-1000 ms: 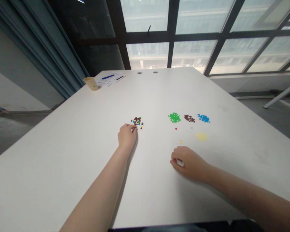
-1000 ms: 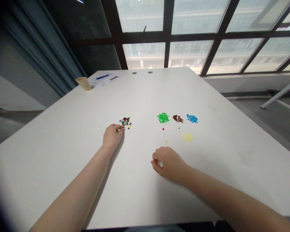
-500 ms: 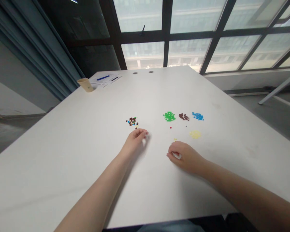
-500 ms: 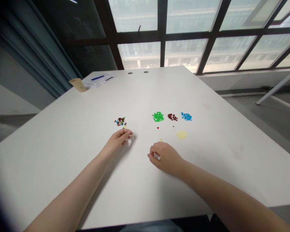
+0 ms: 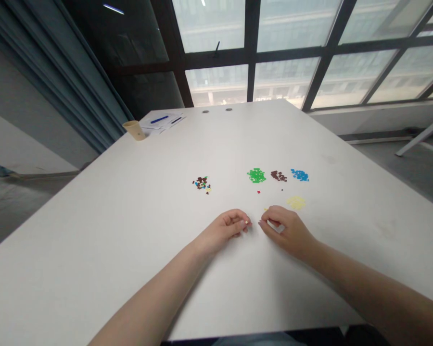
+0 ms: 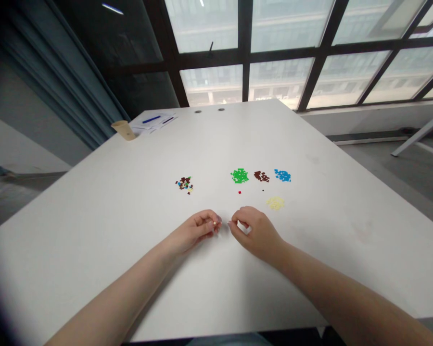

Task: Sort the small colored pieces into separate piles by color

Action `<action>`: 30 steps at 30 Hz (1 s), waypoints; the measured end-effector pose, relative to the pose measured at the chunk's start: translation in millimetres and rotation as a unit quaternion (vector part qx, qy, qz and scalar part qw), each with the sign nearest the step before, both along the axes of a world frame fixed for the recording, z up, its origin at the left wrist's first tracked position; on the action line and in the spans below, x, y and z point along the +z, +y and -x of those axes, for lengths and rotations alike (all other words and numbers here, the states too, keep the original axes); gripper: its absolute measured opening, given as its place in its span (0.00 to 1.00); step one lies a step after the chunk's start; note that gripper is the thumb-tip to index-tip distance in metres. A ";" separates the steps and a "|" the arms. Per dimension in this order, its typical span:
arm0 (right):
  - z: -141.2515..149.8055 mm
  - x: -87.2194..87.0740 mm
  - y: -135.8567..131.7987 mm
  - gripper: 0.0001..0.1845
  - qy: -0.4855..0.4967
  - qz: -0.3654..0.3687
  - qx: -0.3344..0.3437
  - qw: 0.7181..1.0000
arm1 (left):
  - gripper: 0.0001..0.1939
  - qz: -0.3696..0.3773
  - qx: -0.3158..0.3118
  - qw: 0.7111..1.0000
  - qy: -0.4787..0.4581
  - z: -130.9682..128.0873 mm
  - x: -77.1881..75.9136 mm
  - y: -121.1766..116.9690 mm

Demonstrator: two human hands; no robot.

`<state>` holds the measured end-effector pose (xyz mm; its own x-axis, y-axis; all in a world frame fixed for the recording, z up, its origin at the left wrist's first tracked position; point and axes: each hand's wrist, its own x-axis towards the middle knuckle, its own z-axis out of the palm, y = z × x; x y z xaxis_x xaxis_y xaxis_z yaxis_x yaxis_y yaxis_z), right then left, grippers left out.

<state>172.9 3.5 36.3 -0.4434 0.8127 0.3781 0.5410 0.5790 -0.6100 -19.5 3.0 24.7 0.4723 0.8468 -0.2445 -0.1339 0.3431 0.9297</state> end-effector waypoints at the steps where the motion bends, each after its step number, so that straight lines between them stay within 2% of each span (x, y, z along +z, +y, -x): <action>1: 0.6 1.1 -1.2 0.07 0.010 -0.008 0.000 1.000 | 0.13 -0.003 -0.003 1.000 0.002 -0.5 0.0 -0.5; 9: 9.4 1.8 -12.9 0.06 0.069 -0.054 0.026 0.996 | 0.14 0.005 -0.036 0.999 -0.003 -6.8 -5.0 -4.5; 14: 8.8 2.7 -8.9 0.07 -0.003 -0.067 -0.003 0.998 | 0.15 0.012 -0.013 0.999 0.037 -6.4 -9.0 -2.2; 17: -13.6 9.6 12.6 0.07 -0.088 -0.040 -0.061 0.993 | 0.14 0.013 0.017 0.997 0.068 -4.0 -8.8 0.3; 20: -56.7 13.2 45.4 0.06 -0.165 0.049 -0.144 0.974 | 0.12 0.010 0.037 0.996 0.083 -0.8 -7.8 2.8; 24: -109.6 5.1 79.1 0.07 -0.222 0.162 -0.194 0.942 | 0.12 0.008 0.060 0.994 0.088 1.5 -7.2 4.7; 27: -122.6 -2.5 86.1 0.09 -0.230 0.194 -0.196 0.933 | 0.13 0.007 0.055 0.994 0.095 1.9 -7.4 4.7; 30: -118.5 -5.7 84.1 0.10 -0.218 0.194 -0.176 0.940 | 0.13 0.004 0.055 0.993 0.101 2.4 -8.2 4.6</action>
<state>291.4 87.6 30.6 -0.1643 0.9774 -0.1330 0.9052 0.0958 -0.4140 -21.9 7.5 16.5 0.3170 0.8882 -0.3325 0.0176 0.3450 0.9384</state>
